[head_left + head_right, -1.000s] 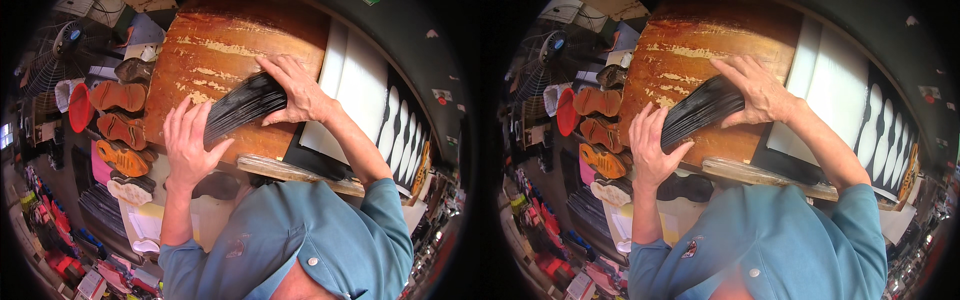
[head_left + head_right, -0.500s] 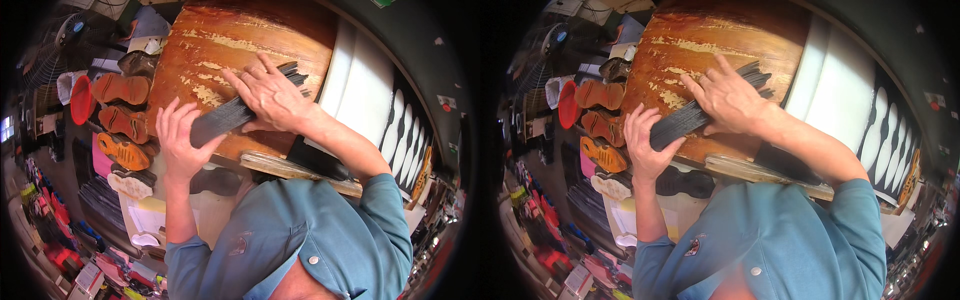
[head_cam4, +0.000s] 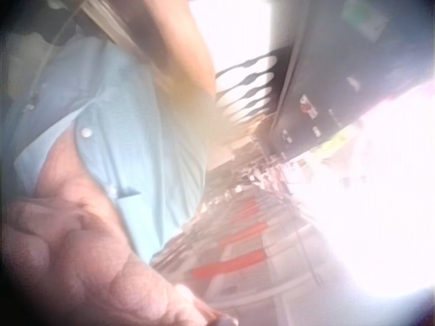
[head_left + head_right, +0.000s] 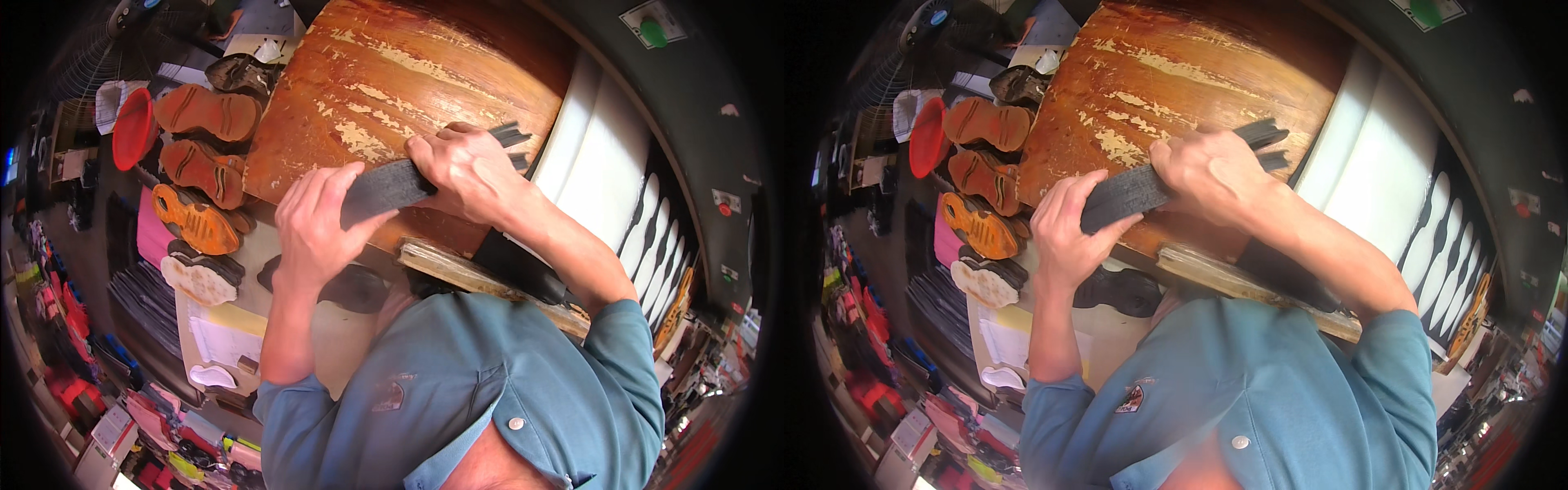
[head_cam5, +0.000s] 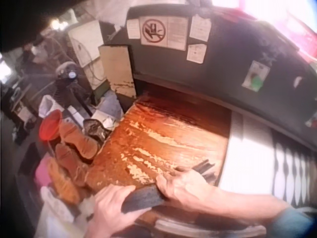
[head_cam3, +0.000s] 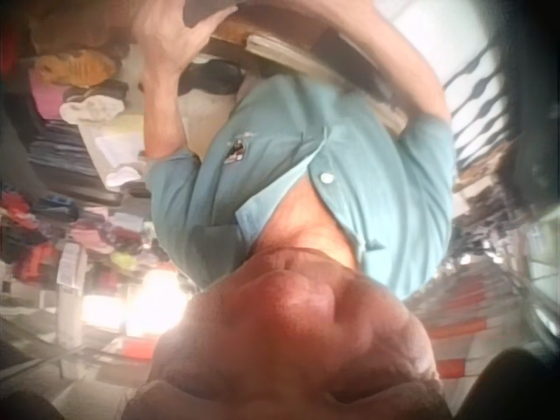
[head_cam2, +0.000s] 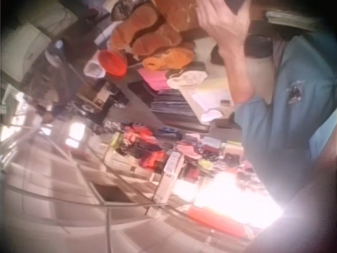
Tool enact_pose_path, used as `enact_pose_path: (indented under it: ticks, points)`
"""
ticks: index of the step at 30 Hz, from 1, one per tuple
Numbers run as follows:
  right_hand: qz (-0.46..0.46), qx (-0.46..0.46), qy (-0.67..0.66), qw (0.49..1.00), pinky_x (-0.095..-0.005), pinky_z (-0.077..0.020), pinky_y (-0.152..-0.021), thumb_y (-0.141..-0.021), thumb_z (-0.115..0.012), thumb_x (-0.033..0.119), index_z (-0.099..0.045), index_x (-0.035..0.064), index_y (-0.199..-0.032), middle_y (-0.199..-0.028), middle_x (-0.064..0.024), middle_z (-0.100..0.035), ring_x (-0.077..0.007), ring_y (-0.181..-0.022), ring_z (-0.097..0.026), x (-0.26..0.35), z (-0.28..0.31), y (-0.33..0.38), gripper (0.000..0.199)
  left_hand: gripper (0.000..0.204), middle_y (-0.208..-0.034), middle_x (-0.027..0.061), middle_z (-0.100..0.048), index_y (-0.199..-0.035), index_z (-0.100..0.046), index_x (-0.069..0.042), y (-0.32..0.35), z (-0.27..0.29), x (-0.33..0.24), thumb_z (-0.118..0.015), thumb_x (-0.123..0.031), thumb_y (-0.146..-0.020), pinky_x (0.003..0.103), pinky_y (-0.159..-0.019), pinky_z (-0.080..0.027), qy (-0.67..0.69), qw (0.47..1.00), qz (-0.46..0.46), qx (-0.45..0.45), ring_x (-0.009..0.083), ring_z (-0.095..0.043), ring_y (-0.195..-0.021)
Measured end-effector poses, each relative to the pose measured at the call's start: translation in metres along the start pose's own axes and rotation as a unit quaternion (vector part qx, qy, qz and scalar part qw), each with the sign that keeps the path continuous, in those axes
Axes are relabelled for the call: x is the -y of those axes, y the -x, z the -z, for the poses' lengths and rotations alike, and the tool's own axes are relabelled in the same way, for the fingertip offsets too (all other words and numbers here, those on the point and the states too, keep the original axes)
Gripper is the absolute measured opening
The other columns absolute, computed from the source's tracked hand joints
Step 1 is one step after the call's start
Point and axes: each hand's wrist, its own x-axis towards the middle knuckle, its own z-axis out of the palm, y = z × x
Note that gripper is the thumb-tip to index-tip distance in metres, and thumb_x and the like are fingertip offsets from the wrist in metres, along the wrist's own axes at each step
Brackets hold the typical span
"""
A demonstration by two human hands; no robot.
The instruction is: The person stacks multiple black shoe insoles on a wooden workbench, then uses a green-handled heated cutting tool to trim the edges of the stacked insoles. The person repeatedly lifts, repositions, and cuts the stack, then places the trimmed insoles on a nearby table.
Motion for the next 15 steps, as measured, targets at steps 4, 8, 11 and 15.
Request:
enact_pose_path:
  ticks: [4, 8, 11, 15]
  points:
    - [-0.004, -0.002, -0.018, 1.0, -0.047, -0.0559, -0.084, -0.08, -0.089, 0.033, -0.061, 0.0064, -0.111, -0.087, -0.0101, -0.07, -0.0329, -0.087, -0.072, 0.0, -0.003, 0.001, 0.05, 0.067, -0.118, 0.0087, -0.072, -0.129, -0.063, -0.009, 0.001, 0.003, -0.003, -0.097, -0.032, -0.075, 0.046, -0.091, -0.054, -0.097, 0.995, -0.029, -0.017, 0.0341, -0.07, -0.107]
    - [0.025, -0.024, -0.034, 0.999, -0.0459, -0.0535, -0.079, -0.085, -0.079, 0.024, -0.057, 0.006, -0.102, -0.084, -0.0112, -0.069, -0.0325, -0.082, -0.071, -0.001, -0.01, -0.001, 0.034, 0.07, -0.12, 0.0092, -0.072, -0.125, -0.063, -0.009, 0.0, -0.009, 0.012, -0.099, -0.035, -0.072, 0.046, -0.09, -0.054, -0.067, 0.997, -0.026, -0.024, 0.0343, -0.07, -0.105]
    - [0.032, -0.031, -0.049, 0.998, -0.0466, -0.054, -0.078, -0.085, -0.082, 0.029, -0.056, 0.0065, -0.104, -0.086, -0.0112, -0.067, -0.0327, -0.084, -0.07, -0.002, -0.011, 0.0, 0.039, 0.068, -0.114, 0.0092, -0.074, -0.122, -0.065, -0.008, 0.008, -0.013, 0.013, -0.1, -0.036, -0.069, 0.046, -0.087, -0.055, -0.041, 0.999, -0.02, -0.026, 0.0338, -0.071, -0.101]
    - [0.016, 0.009, -0.061, 0.998, -0.0454, -0.0587, -0.081, -0.079, -0.092, 0.031, -0.065, 0.0054, -0.117, -0.094, -0.0124, -0.073, -0.0341, -0.089, -0.073, -0.002, -0.008, 0.0, 0.053, 0.065, -0.114, 0.0068, -0.072, -0.122, -0.067, -0.01, 0.009, -0.014, 0.017, -0.096, -0.042, -0.073, 0.044, -0.087, -0.054, -0.025, 0.999, -0.027, -0.036, 0.0309, -0.07, -0.101]
